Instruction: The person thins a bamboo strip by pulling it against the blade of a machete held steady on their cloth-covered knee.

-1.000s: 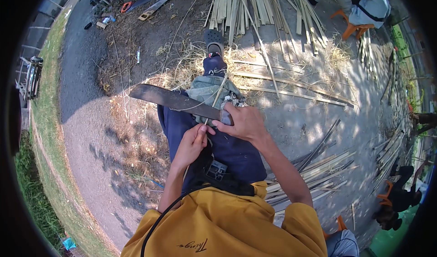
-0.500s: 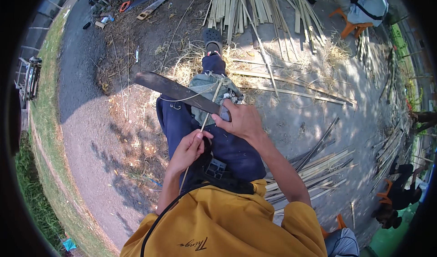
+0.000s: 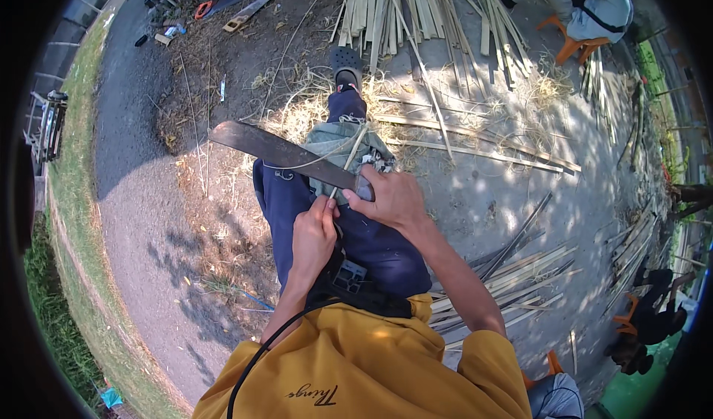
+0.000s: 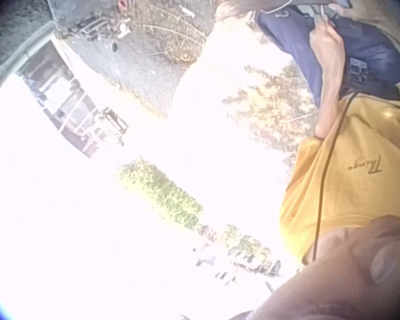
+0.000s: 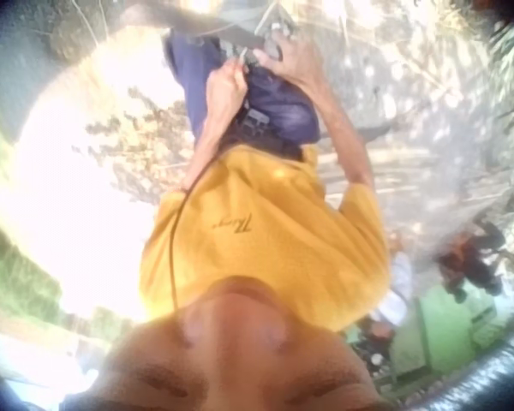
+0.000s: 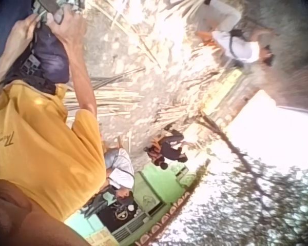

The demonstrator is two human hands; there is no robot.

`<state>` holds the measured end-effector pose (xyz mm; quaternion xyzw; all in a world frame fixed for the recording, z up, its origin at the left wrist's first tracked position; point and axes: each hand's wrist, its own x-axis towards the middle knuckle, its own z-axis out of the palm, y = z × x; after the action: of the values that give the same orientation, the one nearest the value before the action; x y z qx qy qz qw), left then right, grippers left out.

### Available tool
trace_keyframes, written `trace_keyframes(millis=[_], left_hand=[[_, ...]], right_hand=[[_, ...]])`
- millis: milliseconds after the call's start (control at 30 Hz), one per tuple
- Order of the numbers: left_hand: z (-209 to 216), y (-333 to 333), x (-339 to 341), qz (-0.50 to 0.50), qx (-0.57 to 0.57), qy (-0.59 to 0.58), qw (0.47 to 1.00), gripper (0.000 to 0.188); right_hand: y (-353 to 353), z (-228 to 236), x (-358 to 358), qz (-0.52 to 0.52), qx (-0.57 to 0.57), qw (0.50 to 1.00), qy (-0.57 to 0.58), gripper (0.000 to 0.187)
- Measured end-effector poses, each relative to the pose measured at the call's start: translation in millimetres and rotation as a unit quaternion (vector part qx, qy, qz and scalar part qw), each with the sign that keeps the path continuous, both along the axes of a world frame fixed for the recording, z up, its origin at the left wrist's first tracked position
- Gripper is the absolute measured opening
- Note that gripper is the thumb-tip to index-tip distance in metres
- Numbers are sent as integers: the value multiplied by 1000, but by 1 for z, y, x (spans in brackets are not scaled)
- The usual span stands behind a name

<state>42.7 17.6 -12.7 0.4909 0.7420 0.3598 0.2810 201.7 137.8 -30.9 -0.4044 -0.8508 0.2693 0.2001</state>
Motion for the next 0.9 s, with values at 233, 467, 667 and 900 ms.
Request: trace_keyframes(millis=[233, 467, 667, 900], left_hand=[[10, -11, 0, -12, -31, 147, 989, 20], [10, -7, 2, -15, -42, 192, 980, 18], [11, -1, 6, -1, -63, 193, 979, 17], [17, -20, -4, -17, -72, 181, 981, 15]], right_hand=[[-6, 0, -4, -32, -13, 999, -10, 45], [-2, 1, -1, -19, -30, 999, 2, 44], [-9, -3, -9, -47, -11, 999, 11, 49], [-11, -4, -6, -49, 16, 999, -11, 49]])
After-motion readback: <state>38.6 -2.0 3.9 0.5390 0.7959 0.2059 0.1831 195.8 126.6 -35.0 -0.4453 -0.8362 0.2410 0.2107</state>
